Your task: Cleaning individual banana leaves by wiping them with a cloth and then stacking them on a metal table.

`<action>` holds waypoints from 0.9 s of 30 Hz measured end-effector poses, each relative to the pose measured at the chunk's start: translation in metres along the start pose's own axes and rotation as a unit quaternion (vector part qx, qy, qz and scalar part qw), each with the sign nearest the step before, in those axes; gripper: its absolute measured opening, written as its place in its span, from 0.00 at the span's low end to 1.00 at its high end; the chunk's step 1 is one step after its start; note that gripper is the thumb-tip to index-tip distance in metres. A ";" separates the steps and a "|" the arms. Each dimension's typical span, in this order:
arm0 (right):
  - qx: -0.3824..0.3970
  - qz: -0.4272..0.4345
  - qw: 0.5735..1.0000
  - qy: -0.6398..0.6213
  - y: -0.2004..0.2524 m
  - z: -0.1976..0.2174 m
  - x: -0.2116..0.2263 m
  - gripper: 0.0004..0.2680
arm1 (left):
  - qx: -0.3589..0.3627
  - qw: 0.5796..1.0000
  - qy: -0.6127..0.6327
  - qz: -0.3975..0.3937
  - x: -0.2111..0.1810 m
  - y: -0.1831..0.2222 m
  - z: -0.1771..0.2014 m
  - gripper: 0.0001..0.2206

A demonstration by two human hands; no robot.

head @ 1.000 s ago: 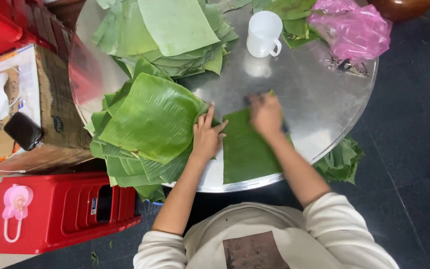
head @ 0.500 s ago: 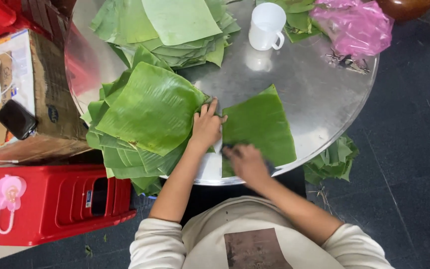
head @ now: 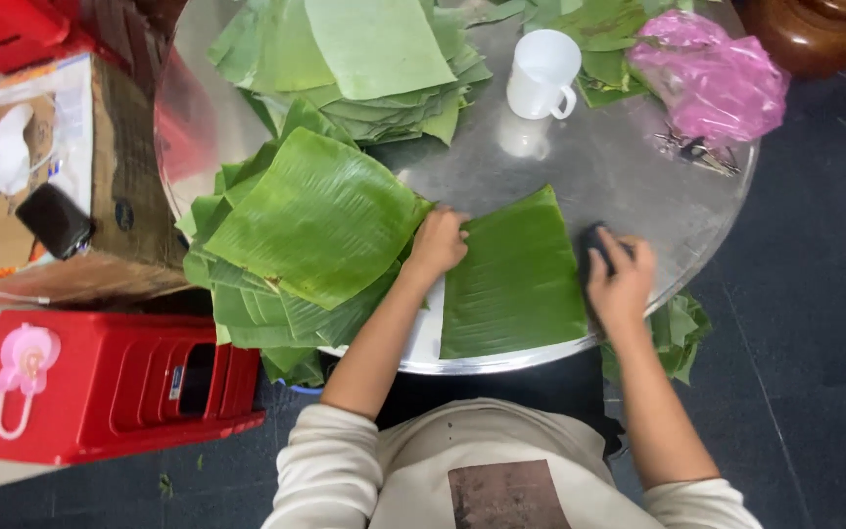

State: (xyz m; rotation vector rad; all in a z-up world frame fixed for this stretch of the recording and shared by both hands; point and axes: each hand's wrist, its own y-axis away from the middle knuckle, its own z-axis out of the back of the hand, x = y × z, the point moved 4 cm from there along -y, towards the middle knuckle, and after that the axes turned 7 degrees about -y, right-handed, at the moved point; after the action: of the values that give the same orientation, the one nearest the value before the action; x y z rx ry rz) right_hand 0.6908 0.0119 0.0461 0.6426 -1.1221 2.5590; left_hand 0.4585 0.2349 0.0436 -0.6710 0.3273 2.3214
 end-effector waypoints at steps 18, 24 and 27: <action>0.320 0.307 0.883 -0.156 0.077 -0.060 0.180 0.17 | 0.044 0.998 0.038 0.015 0.015 -0.028 0.014 0.08; 0.168 -0.006 0.959 0.227 -0.021 -0.020 -0.002 0.16 | 0.023 0.998 0.051 -0.002 -0.007 -0.019 0.021 0.09; 0.013 0.001 0.981 0.194 -0.025 0.003 -0.043 0.14 | 0.047 0.997 0.053 -0.031 -0.065 0.010 0.077 0.15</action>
State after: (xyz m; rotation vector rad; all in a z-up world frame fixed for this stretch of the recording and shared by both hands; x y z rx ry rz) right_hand 0.7394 0.0227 0.0421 0.1342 -0.9551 2.5511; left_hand 0.4637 0.2225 0.1444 -0.7480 0.4548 2.2010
